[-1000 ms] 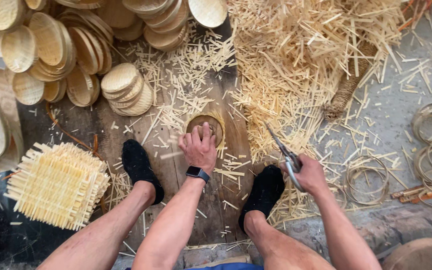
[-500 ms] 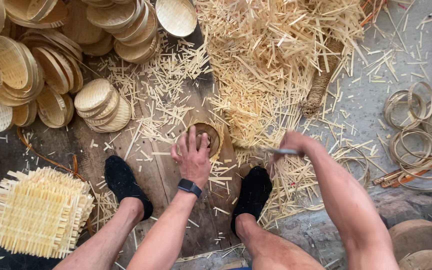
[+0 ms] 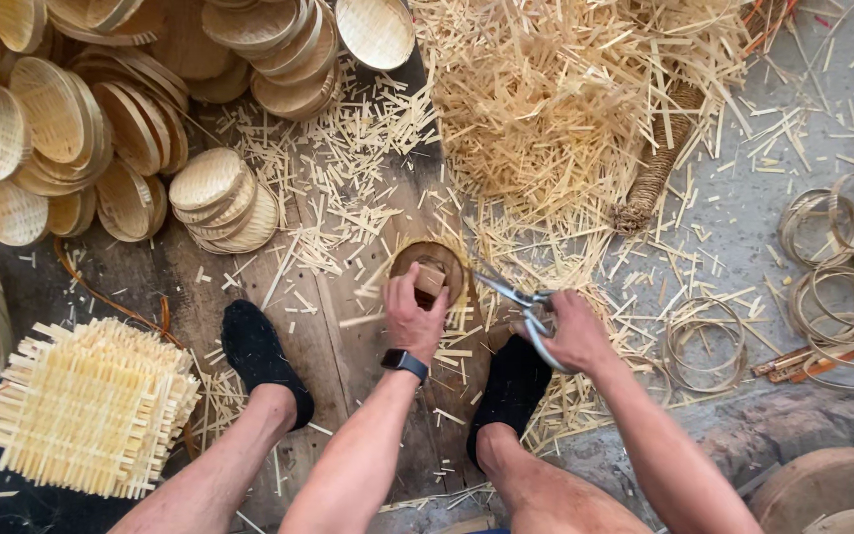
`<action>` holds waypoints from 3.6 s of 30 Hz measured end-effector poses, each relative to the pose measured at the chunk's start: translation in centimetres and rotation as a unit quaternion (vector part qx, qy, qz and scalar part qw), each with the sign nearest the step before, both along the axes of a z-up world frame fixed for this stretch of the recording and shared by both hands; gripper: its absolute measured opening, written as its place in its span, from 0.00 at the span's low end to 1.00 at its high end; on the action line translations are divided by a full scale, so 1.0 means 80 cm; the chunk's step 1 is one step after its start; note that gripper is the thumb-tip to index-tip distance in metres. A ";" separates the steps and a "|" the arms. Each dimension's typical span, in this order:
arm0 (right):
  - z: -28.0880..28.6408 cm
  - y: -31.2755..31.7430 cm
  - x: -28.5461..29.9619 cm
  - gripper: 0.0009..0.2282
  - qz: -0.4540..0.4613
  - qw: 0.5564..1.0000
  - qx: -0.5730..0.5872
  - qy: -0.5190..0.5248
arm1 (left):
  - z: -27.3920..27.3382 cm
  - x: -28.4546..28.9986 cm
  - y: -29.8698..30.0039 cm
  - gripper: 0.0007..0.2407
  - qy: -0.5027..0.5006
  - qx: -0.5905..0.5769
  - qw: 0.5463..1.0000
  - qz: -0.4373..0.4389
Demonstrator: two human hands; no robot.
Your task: The person trims bamboo components with shears, weaves bamboo strips into square grids, and assembles them into circular bamboo basket frames.
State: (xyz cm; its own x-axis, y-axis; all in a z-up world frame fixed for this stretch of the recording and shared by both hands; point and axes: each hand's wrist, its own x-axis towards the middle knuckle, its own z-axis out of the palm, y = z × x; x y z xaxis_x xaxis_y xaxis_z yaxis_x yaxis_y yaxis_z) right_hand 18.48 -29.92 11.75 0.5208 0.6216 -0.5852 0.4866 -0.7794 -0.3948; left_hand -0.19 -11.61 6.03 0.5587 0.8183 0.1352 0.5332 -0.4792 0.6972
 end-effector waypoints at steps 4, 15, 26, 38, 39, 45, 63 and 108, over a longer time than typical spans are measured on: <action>-0.025 0.016 -0.029 0.29 0.045 0.988 0.051 -0.142 | 0.007 0.019 -0.018 0.25 -0.017 0.009 0.999 0.029; -0.043 0.013 0.018 0.25 0.154 0.942 0.060 -0.291 | 0.016 0.009 -0.001 0.26 0.010 -0.018 0.999 -0.036; -0.056 0.003 0.055 0.21 0.127 0.973 -0.028 -0.190 | 0.025 -0.006 0.024 0.26 0.020 -0.058 0.991 -0.119; -0.088 0.006 0.054 0.13 0.203 0.947 -0.009 -0.250 | 0.046 0.013 0.001 0.35 0.033 -0.099 0.992 -0.072; -0.083 0.006 0.055 0.15 0.199 0.945 0.021 -0.258 | 0.045 0.019 -0.006 0.33 0.023 -0.103 0.994 -0.041; -0.062 0.034 0.047 0.22 0.243 0.927 0.041 -0.283 | 0.021 0.013 -0.016 0.25 0.000 -0.060 0.996 -0.073; -0.090 0.004 0.064 0.11 0.239 0.944 -0.045 -0.224 | 0.043 0.009 -0.002 0.29 0.042 -0.091 0.991 -0.087; -0.043 0.064 0.042 0.29 0.299 0.922 0.018 -0.245 | 0.061 -0.014 0.021 0.25 0.024 -0.150 0.958 -0.242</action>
